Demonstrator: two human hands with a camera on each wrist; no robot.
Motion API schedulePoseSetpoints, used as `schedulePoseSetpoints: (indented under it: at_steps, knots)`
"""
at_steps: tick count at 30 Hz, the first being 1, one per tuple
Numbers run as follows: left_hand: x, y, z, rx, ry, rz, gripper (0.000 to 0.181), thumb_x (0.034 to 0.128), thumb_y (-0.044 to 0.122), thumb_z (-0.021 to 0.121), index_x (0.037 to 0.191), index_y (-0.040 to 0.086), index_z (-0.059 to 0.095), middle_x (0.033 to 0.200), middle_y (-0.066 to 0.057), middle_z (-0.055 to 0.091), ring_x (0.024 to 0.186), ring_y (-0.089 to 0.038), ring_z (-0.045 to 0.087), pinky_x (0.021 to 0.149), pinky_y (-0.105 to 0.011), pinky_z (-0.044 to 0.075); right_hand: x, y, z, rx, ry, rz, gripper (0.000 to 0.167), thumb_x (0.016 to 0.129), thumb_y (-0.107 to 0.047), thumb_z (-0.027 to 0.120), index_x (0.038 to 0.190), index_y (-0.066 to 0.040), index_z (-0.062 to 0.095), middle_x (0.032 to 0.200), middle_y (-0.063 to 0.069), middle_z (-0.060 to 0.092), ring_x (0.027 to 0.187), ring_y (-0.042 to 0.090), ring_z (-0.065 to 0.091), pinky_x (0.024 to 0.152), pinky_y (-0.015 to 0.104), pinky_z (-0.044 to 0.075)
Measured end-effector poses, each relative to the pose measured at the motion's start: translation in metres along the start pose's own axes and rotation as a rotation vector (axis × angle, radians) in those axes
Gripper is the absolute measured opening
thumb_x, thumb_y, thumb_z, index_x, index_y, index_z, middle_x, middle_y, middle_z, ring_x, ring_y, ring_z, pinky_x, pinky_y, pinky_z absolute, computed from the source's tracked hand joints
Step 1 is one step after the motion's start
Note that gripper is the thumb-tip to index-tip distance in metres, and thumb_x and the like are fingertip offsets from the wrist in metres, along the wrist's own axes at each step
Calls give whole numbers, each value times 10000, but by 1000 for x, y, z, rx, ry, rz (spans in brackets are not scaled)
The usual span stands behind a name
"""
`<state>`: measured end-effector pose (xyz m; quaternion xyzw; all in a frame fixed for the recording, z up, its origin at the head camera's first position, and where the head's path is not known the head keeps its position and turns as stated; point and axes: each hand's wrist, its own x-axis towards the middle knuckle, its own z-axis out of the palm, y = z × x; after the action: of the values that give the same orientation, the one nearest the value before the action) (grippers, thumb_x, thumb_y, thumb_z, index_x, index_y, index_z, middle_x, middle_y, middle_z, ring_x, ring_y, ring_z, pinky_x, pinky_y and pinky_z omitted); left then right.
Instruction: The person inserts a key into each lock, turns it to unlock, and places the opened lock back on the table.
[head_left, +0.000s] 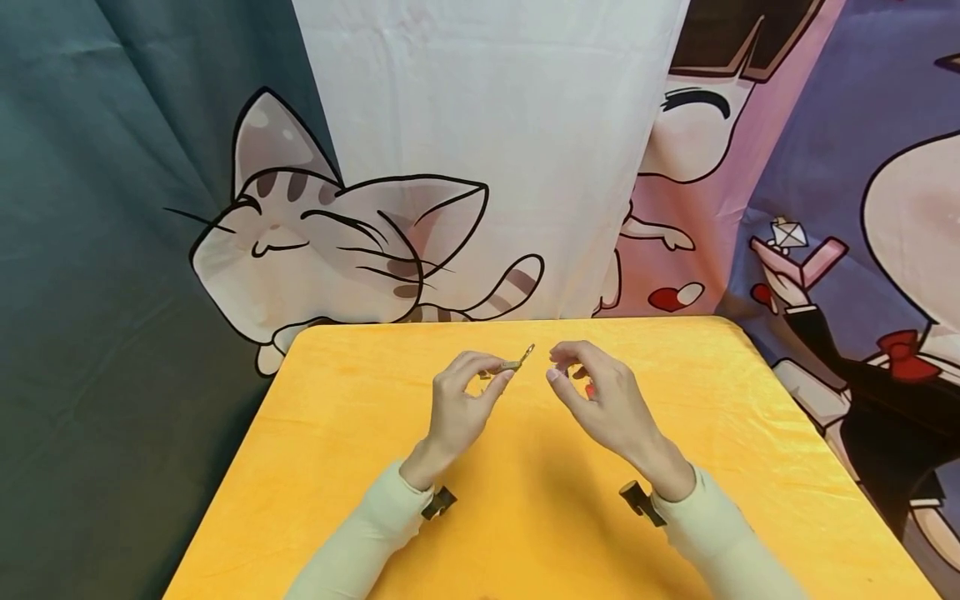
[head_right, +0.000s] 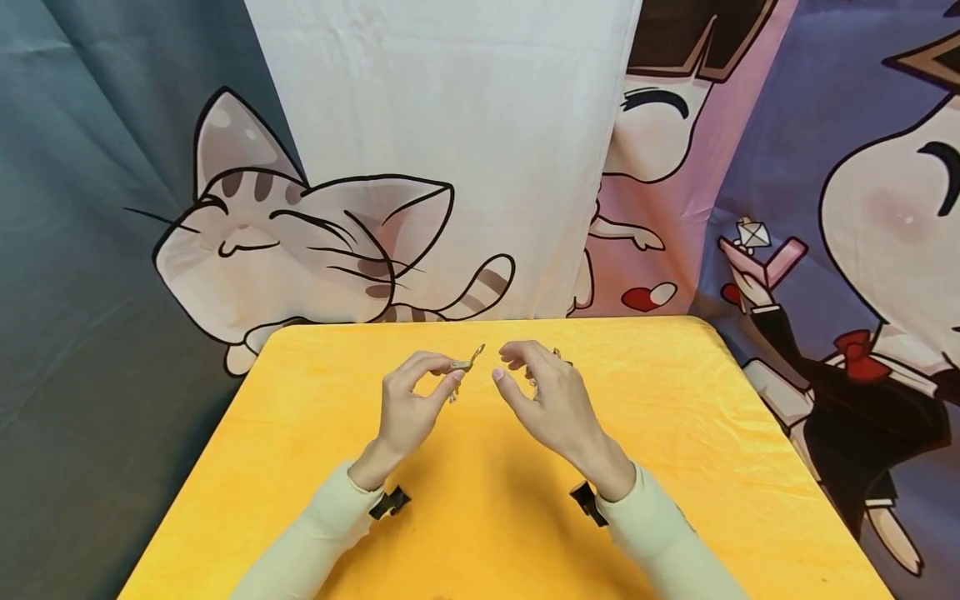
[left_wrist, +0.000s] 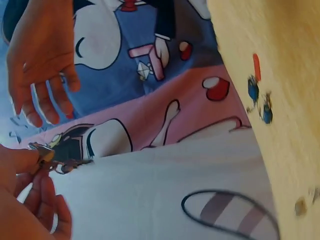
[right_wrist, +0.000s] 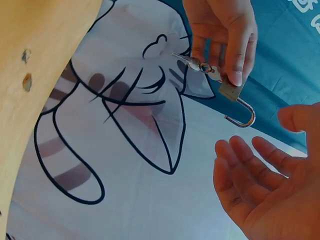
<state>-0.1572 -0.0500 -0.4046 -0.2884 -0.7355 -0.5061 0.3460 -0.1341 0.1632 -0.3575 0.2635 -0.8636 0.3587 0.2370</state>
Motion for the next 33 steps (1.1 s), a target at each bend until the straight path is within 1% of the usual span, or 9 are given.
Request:
schedulePoseSetpoints:
  at_steps: [3,5,7,9,13,16,17,24,33]
  knots:
    - [1,-1,2,-70,-22,-170,73,867,97,746,933,68,734,882,-69,728,780,-163,634,724,-395,550,-2,3,-2,-57,-12,-52,348,922,-251,671,1240,-120,617,1158,9,670,1047,167,641,768,344,563]
    - [3,-1,2,-95,-38,-271,81,875,111,740,935,59,731,873,-86,730,772,-175,630,752,-452,542,-2,5,-4,-88,-22,-78,437,911,-270,681,1312,-125,585,1272,26,632,1162,192,609,893,405,548]
    - [6,3,3,-110,-55,-349,95,879,100,732,943,31,726,865,-119,730,775,-200,632,789,-493,531,-3,6,-5,-115,-33,-96,514,899,-292,692,1368,-133,552,1373,38,577,1258,207,557,986,449,505]
    - [12,9,2,-124,-69,-408,104,887,99,723,951,15,724,859,-137,732,786,-213,639,823,-497,522,-4,8,-7,-138,-48,-115,563,890,-307,696,1402,-146,528,1435,45,528,1303,227,518,1013,471,479]
    - [13,-3,8,-193,-94,-490,159,895,171,728,975,34,723,884,-128,735,807,-182,672,815,-336,556,-7,11,-10,-188,-80,-153,597,879,-345,701,1420,-176,512,1477,67,483,1299,278,510,1032,520,436]
    - [9,-28,17,-226,-122,-556,187,888,221,741,987,65,720,914,-111,729,811,-156,688,758,-238,568,-11,15,-12,-221,-99,-177,600,872,-368,709,1410,-178,523,1475,79,482,1281,312,516,1039,551,411]
    - [9,-32,20,-228,-134,-577,188,887,216,742,987,59,717,922,-118,726,810,-159,689,752,-242,574,-12,17,-12,-229,-105,-182,599,871,-373,710,1407,-178,526,1474,81,482,1282,318,514,1040,554,408]
    - [9,-55,38,-121,-214,-668,164,881,226,744,963,88,716,909,-78,725,791,-128,683,717,-262,561,-20,27,-14,-263,-125,-205,598,866,-380,716,1401,-192,527,1478,92,475,1299,336,494,1048,566,393]
    - [11,-85,66,-56,-264,-813,143,889,233,729,938,99,709,849,-57,716,866,-316,718,623,-267,502,-23,29,-18,-274,-155,-243,623,875,-398,705,1419,-162,515,1496,105,453,1335,317,459,1090,549,360]
